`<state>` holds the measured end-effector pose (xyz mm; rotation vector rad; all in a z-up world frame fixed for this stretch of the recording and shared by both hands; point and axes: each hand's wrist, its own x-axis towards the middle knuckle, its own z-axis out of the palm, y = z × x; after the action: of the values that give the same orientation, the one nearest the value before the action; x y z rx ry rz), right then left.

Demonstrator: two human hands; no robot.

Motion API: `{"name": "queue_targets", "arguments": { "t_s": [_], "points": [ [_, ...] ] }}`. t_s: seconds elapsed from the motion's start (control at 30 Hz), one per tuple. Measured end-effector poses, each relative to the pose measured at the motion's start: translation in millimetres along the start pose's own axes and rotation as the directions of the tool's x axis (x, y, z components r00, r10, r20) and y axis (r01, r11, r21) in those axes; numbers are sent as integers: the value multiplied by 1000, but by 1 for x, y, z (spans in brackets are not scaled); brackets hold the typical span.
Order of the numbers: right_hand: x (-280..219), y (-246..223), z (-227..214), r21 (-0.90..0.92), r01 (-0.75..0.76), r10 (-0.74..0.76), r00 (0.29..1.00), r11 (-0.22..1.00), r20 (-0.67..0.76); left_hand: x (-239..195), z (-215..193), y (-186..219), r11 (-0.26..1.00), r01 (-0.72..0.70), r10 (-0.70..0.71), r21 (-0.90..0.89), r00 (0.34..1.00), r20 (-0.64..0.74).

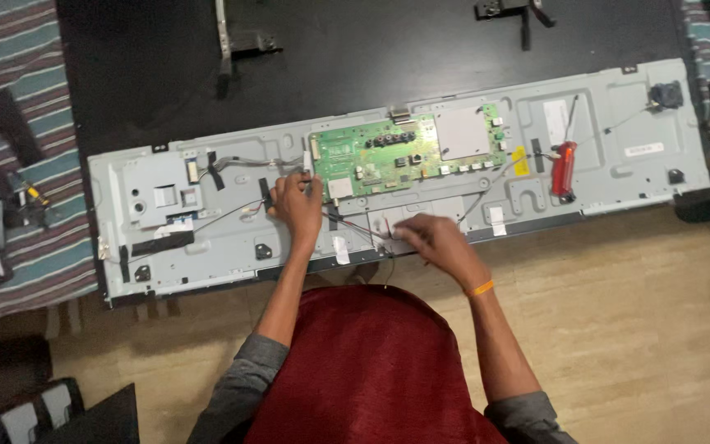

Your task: The person works on the back of a disassembled television, using a screwdriver to remove and install screws on a metal plate and circuit board. They connect wires and reposition internal components within the chassis.

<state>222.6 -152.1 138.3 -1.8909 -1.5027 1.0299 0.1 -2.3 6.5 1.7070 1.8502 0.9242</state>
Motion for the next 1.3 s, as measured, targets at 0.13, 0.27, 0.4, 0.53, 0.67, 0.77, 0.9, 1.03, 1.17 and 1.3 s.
{"name": "queue_targets", "arguments": {
  "t_s": [0.13, 0.27, 0.4, 0.53, 0.67, 0.77, 0.9, 1.03, 1.17, 1.3],
  "points": [
    [15, 47, -30, -103, 36, -86, 839, 994, -538, -9, 0, 4, 997, -81, 81, 6, 996, -31],
    [52, 107, -79, -75, 60, -97, 629, 995, -771, -5, -10, 5, 995, -86, 86, -41, 996, -8],
    [73, 154, -105, 27, 110, -52, 654, 994, -755, -11, -8, 11, 994, -102, 101, 40, 995, 22],
    [87, 165, -100, -72, 0, -54, 663, 997, -747, -9, -10, 10, 993, -110, 109, 32, 994, 31],
    [85, 163, -98, -199, -44, -112, 702, 979, -704, -10, -8, 9, 996, -88, 88, 21, 996, 15],
    [81, 158, -99, -223, -43, -128, 709, 974, -693, -9, -7, 9, 995, -91, 91, 30, 996, -8],
    [78, 149, -95, -323, -35, -213, 684, 946, -698, -11, -8, 9, 996, -79, 80, 47, 996, -25],
    [76, 140, -91, -314, -25, -225, 644, 949, -731, -12, -10, 11, 994, -97, 98, 53, 995, -20],
    [78, 134, -90, -305, -56, -205, 623, 951, -755, -9, -14, 13, 992, -122, 122, 20, 992, -11],
    [79, 134, -88, -233, -74, -136, 627, 970, -767, -11, -16, 14, 987, -157, 158, 26, 987, -13]
  ]
}}
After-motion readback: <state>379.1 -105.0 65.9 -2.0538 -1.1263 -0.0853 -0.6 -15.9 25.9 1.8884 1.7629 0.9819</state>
